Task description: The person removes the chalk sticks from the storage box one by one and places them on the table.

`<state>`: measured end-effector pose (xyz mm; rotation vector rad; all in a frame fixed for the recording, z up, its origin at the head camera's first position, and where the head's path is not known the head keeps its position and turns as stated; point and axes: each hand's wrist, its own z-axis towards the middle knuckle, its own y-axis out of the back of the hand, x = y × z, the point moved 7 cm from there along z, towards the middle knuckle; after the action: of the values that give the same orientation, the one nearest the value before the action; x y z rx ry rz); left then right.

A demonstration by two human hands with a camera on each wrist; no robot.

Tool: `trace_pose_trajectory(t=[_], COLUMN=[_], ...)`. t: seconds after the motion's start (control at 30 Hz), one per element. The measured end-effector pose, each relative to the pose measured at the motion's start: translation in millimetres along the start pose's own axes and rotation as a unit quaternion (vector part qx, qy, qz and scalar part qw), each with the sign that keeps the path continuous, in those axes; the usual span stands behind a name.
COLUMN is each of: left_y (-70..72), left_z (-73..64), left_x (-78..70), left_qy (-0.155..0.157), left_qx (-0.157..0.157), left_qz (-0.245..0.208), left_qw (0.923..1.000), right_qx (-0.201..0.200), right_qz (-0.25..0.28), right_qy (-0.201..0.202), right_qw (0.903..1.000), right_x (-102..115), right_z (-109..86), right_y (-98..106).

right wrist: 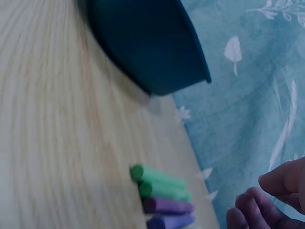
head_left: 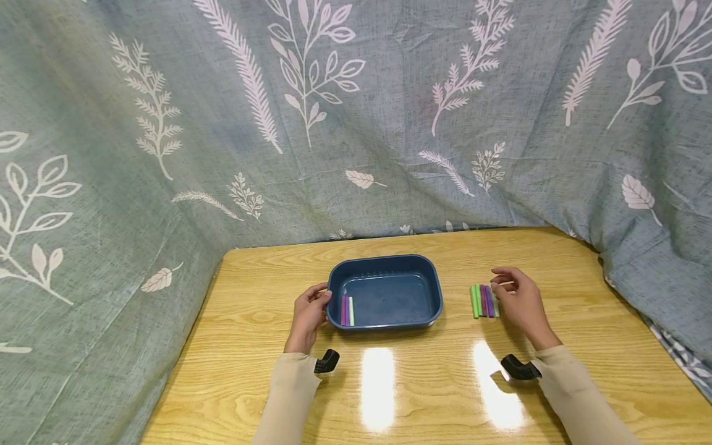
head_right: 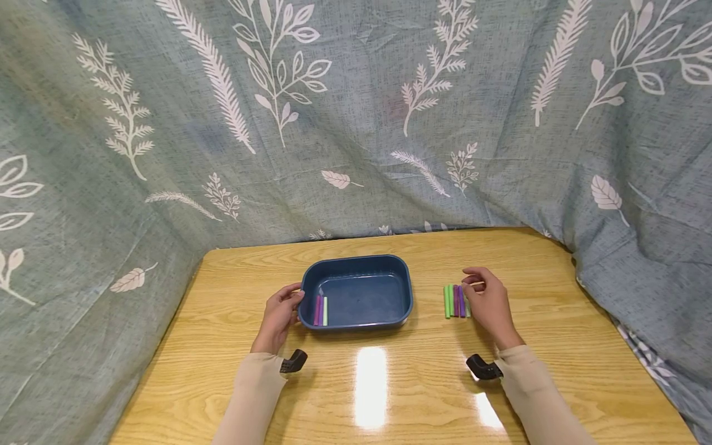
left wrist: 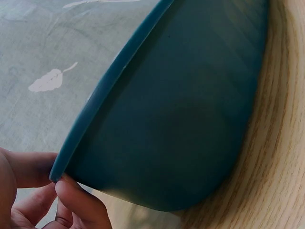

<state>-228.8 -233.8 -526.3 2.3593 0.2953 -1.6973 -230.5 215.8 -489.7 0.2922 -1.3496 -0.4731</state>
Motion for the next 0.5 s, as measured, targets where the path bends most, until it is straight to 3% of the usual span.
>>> trace_pose_trajectory(t=[0.5], left_y=[-0.3], left_z=[-0.6], left_x=[-0.4], left_qy=[0.000], left_qx=[0.000], left_qz=[0.000], left_qw=[1.0000], right_qx=[0.023], right_qz=[0.041], right_qy=[0.023], right_qw=[0.9986], right_x=[33], right_z=[10.2], right_y=[-36])
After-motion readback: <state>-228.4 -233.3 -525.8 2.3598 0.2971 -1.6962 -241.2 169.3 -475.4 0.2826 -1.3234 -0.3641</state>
